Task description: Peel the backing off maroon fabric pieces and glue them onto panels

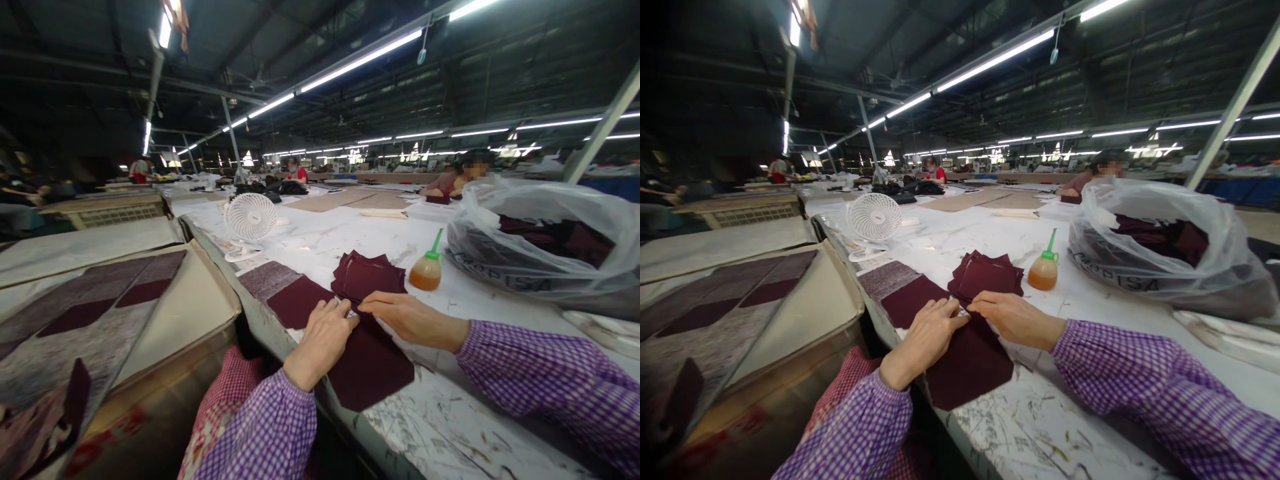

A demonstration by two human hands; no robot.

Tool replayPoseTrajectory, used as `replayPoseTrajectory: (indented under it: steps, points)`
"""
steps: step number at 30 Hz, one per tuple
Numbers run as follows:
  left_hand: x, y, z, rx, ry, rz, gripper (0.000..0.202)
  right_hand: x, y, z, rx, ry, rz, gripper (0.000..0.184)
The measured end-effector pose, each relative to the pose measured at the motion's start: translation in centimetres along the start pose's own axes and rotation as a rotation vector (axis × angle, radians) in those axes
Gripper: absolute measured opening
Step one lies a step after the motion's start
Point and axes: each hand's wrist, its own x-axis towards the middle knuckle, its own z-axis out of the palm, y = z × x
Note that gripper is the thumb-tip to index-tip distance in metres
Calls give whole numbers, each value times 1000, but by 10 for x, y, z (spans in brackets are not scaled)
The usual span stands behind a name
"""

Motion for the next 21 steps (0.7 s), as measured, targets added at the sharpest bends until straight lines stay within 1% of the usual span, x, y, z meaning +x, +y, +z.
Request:
replayPoseTrajectory:
  steps: [2, 4, 7, 9, 11, 15, 21]
  points:
    - [-2, -4, 0, -45, 14, -5, 28, 2, -7, 5, 65, -13, 4, 34]
    - [-8, -13, 0, -145, 35, -20, 24, 4, -10, 8, 90, -23, 26, 33]
    - [-23, -31, 3, -318, 113, -75, 21, 5, -13, 6, 101, -65, 36, 33]
    - [-34, -39, 5, -365, 164, -96, 21, 7, -14, 3, 93, -96, 30, 34]
    - [-42, -42, 6, -346, 193, -90, 22, 8, -16, 0, 84, -116, 30, 34]
    - [-48, -36, 6, -252, 226, -66, 27, 13, -21, -6, 41, -166, 18, 37]
    - [-49, -36, 3, -229, 209, -66, 29, 26, -28, -10, -251, -303, -77, 53]
